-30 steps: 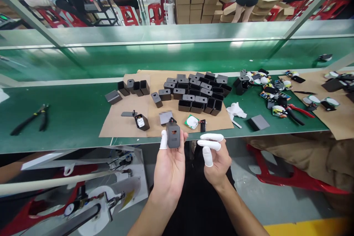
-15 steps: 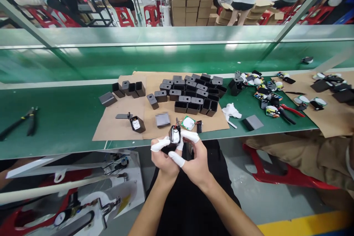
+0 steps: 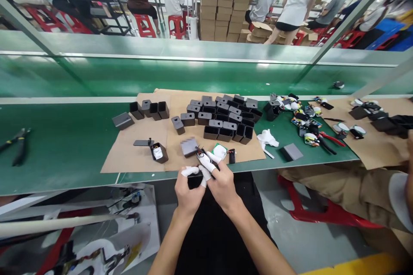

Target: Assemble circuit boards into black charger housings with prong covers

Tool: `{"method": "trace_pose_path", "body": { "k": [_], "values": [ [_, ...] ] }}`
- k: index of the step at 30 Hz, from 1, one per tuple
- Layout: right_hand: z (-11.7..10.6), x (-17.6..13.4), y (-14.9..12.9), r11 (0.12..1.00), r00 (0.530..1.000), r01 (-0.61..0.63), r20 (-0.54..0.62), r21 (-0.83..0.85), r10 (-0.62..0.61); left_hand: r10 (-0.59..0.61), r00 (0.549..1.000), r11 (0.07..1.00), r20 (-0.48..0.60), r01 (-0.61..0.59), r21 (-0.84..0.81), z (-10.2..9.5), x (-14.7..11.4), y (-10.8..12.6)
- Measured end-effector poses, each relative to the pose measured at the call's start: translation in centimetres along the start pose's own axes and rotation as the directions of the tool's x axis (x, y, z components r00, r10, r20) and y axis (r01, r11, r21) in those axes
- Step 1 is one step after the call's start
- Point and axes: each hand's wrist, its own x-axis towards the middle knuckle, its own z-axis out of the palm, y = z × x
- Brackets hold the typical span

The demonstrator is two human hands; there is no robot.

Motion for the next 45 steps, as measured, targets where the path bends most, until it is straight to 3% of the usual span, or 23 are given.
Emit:
{"method": "trace_pose_path", "body": {
  "k": [3, 6, 9, 11, 17, 22, 29, 34, 40, 43, 45],
  "values": [
    [-2.1, 0.6, 0.1, 0.999, 0.997, 0.038, -0.073, -0.010, -0.039, -0.012, 1.000, 1.000, -0.006, 0.011, -0.012, -1.0, 0.2, -0.4],
    [-6.6, 1.6, 1.1, 0.997, 0.970, 0.012, -0.243, -0.075, -0.030, -0.009, 0.999, 1.000, -0.036, 0.008, -0.026, -1.7, 1.0, -1.1],
    [-10.6, 1.9, 3.2, 0.986, 0.927, -0.051, -0.375, -0.158, -0.012, 0.021, 0.999, 0.999, -0.040, -0.022, -0.037, -1.4, 2.0, -1.8],
    [-11.5, 1.7, 4.9, 0.980, 0.926, -0.065, -0.377, -0.187, -0.011, 0.053, 0.998, 0.998, -0.032, -0.054, -0.028, -0.5, 2.6, -2.0],
    [-10.1, 0.9, 6.7, 0.974, 0.947, -0.050, -0.321, -0.221, -0.025, 0.183, 0.982, 0.982, -0.046, -0.181, 0.046, 1.6, 3.4, -2.1],
    [-10.8, 1.2, 6.1, 0.979, 0.931, -0.036, -0.364, -0.200, -0.040, 0.223, 0.974, 0.971, -0.032, -0.219, 0.097, 1.0, 3.1, -2.4],
    [-9.8, 0.9, 7.0, 0.978, 0.961, -0.052, -0.277, -0.202, -0.007, 0.237, 0.971, 0.967, -0.038, -0.232, 0.101, 1.0, 3.3, -2.3],
    [-11.1, 0.9, 6.3, 0.983, 0.934, -0.075, -0.356, -0.169, 0.010, 0.224, 0.974, 0.970, -0.023, -0.220, 0.103, 1.0, 3.0, -2.5],
    [-10.0, -0.4, 7.7, 0.983, 0.939, -0.177, -0.306, -0.048, 0.154, 0.216, 0.976, 0.971, -0.018, -0.212, 0.109, 1.2, 2.7, -2.7],
    [-9.2, -0.5, 7.7, 0.961, 0.903, -0.268, -0.329, 0.070, 0.276, 0.229, 0.973, 0.968, -0.022, -0.226, 0.107, 1.3, 3.0, -2.4],
    [-8.7, -0.3, 6.8, 0.925, 0.850, -0.330, -0.367, 0.187, 0.378, 0.239, 0.971, 0.966, -0.025, -0.235, 0.108, 1.2, 3.2, -2.3]
  ]
}}
